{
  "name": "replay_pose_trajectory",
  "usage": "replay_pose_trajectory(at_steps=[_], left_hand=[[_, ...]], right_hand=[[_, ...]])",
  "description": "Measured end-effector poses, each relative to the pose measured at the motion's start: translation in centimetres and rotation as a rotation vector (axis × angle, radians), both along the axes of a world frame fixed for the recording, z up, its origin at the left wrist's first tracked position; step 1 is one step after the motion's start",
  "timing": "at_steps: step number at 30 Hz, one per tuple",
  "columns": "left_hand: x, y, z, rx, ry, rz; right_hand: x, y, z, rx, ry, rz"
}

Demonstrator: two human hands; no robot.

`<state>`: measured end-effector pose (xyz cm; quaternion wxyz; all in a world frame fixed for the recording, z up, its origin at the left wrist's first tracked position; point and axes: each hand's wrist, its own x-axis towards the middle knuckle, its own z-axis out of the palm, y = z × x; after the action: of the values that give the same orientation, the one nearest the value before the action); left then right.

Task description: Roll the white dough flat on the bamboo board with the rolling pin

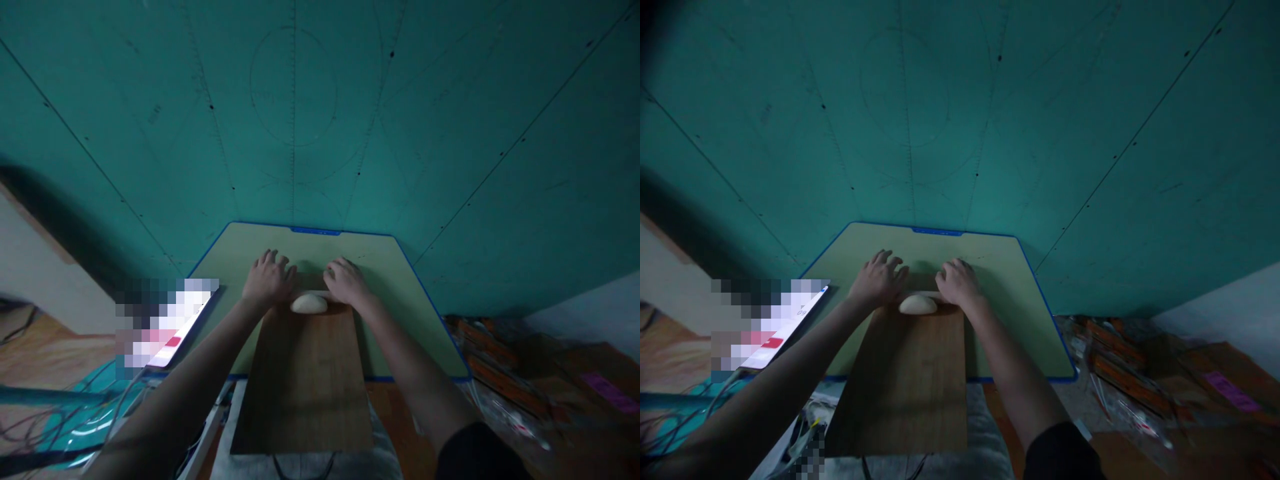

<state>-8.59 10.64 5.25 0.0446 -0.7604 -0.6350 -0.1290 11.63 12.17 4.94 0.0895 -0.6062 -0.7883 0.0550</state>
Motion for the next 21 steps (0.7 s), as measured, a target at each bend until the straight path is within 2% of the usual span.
replay_pose_trajectory(at_steps=[4, 9, 21], left_hand=[[0.0, 0.7, -0.2, 0.019, -0.005, 0.022], [-0.2, 0.2, -0.9, 0.048, 0.020, 0.009], [-0.1, -4.3, -1.5, 0.112, 0.074, -0.069]], right_hand=[[-0.2, 0.4, 0.1, 0.004, -0.027, 0.008], [-0.2, -0.8, 0.4, 0.032, -0.053, 0.053], [-0.1, -6.0, 0.2, 0.171, -0.092, 0.095]])
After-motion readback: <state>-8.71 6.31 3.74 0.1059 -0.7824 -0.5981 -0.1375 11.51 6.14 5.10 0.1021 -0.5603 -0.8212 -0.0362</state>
